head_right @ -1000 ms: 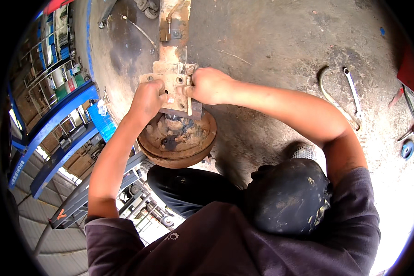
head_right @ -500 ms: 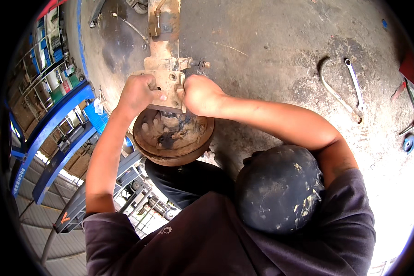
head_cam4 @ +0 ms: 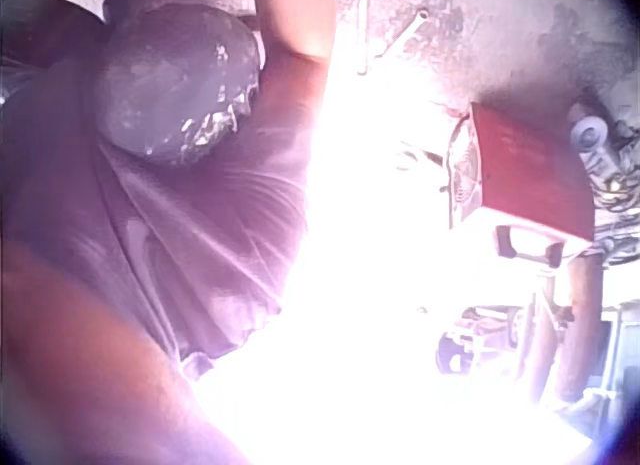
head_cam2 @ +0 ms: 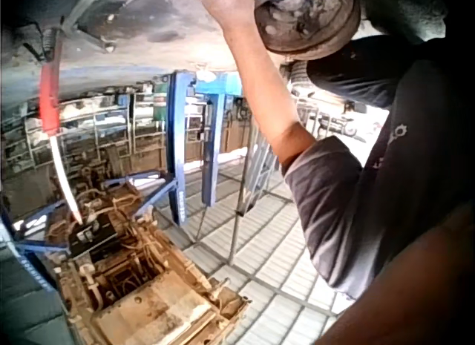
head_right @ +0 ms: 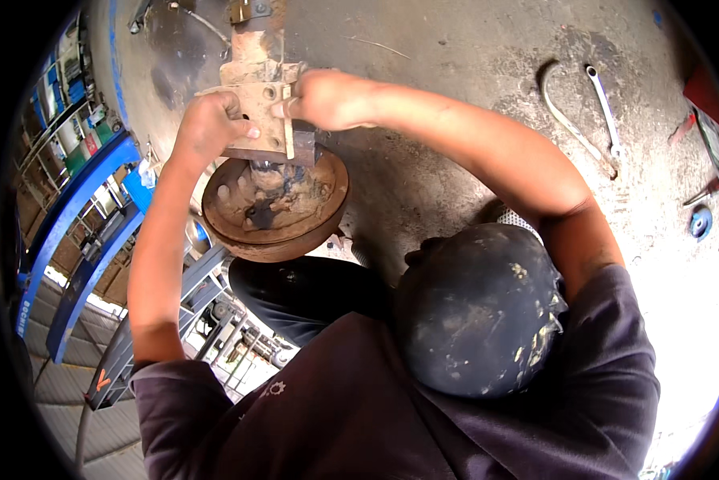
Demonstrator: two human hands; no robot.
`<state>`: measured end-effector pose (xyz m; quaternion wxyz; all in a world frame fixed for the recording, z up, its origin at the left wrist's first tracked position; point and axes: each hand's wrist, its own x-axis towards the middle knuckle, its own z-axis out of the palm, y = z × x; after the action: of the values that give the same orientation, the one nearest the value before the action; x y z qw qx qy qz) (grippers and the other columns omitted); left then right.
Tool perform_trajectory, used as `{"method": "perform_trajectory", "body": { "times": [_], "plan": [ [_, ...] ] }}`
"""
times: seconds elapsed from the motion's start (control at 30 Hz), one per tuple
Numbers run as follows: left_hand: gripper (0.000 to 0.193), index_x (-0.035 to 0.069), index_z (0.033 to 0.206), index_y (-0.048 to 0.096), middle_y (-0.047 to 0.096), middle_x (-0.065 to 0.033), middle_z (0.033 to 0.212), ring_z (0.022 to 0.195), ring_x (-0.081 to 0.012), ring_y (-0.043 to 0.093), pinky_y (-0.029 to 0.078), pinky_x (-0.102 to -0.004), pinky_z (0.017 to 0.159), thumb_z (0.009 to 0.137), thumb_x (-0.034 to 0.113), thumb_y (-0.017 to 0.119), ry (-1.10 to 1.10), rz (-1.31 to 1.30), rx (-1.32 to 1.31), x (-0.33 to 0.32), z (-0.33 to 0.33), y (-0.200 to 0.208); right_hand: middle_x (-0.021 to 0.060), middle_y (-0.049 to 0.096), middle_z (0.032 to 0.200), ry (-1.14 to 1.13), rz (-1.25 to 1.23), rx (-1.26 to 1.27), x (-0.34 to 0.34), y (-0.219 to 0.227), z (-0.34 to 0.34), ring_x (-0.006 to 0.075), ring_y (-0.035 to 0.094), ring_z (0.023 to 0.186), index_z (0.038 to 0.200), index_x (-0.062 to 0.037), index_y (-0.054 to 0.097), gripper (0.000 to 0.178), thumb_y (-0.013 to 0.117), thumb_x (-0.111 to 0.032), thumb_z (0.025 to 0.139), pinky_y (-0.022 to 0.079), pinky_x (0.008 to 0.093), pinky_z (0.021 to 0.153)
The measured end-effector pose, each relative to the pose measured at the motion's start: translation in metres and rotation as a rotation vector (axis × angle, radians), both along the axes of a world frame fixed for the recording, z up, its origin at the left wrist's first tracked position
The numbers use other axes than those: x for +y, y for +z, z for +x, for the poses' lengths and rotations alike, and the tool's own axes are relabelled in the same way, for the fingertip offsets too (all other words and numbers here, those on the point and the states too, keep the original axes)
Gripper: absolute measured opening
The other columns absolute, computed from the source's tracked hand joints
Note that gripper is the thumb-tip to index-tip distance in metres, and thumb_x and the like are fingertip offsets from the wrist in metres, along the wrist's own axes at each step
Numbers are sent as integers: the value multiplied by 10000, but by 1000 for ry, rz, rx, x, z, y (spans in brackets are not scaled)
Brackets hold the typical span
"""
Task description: The person positions a metal plate onto a rusty brake drum assembly and secures it using pliers. They then use a welding torch to weld the plate to the drum, creating visible sparks. The person is wearing protective gloves during the welding process.
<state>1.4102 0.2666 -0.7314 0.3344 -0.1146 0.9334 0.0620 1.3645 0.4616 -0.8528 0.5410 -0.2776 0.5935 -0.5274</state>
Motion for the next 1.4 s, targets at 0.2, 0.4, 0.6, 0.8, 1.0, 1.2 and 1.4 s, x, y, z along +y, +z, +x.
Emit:
{"method": "perform_trajectory", "body": {
  "times": [0.2,0.4,0.6,0.8,1.0,1.2,1.4],
  "plan": [
    [329,-51,736,602,602,-197,684,620,-242,557,483,-387,644,625,110,867,36,-79,-56,8,6,-1,100,614,701,-113,123,-256,55,-38,16,190,625,754,962,92,686,699,633,-602,900,520,363,723],
    [336,-48,764,623,622,-212,722,674,-341,609,505,-407,706,620,121,875,54,-90,-75,6,2,0,-13,459,572,-236,198,-231,59,-65,35,91,478,554,666,-51,566,593,646,-590,898,425,286,516],
    [309,-51,838,655,672,-241,834,801,-380,671,526,-411,767,653,101,850,71,-91,-43,10,8,2,19,506,601,-232,39,105,40,-28,0,144,512,588,781,28,622,614,630,-570,918,461,362,555],
    [278,-11,762,657,666,-212,805,757,-355,664,531,-412,732,618,104,864,176,-50,-36,9,7,5,145,565,660,-554,-243,808,-13,-2,-60,290,590,630,836,11,605,382,705,-355,881,497,413,601],
    [251,23,773,695,690,-176,806,757,-305,686,550,-397,718,623,118,873,65,-53,-23,-3,6,2,45,565,777,-484,-1044,1264,-57,8,-66,209,607,741,916,-71,588,180,654,-92,749,506,302,601],
    [282,25,890,719,706,-186,883,831,-315,709,573,-396,760,676,148,855,75,26,10,-13,9,1,103,562,811,-237,-1084,852,-69,0,-41,256,629,818,887,-8,566,103,570,60,810,595,357,788],
    [241,5,818,722,702,-185,824,814,-324,711,573,-405,738,677,153,849,68,29,-18,-16,9,3,140,630,902,-128,-1053,619,-120,2,-60,268,640,817,1026,27,619,200,577,-161,974,529,377,727]
  ]
}}
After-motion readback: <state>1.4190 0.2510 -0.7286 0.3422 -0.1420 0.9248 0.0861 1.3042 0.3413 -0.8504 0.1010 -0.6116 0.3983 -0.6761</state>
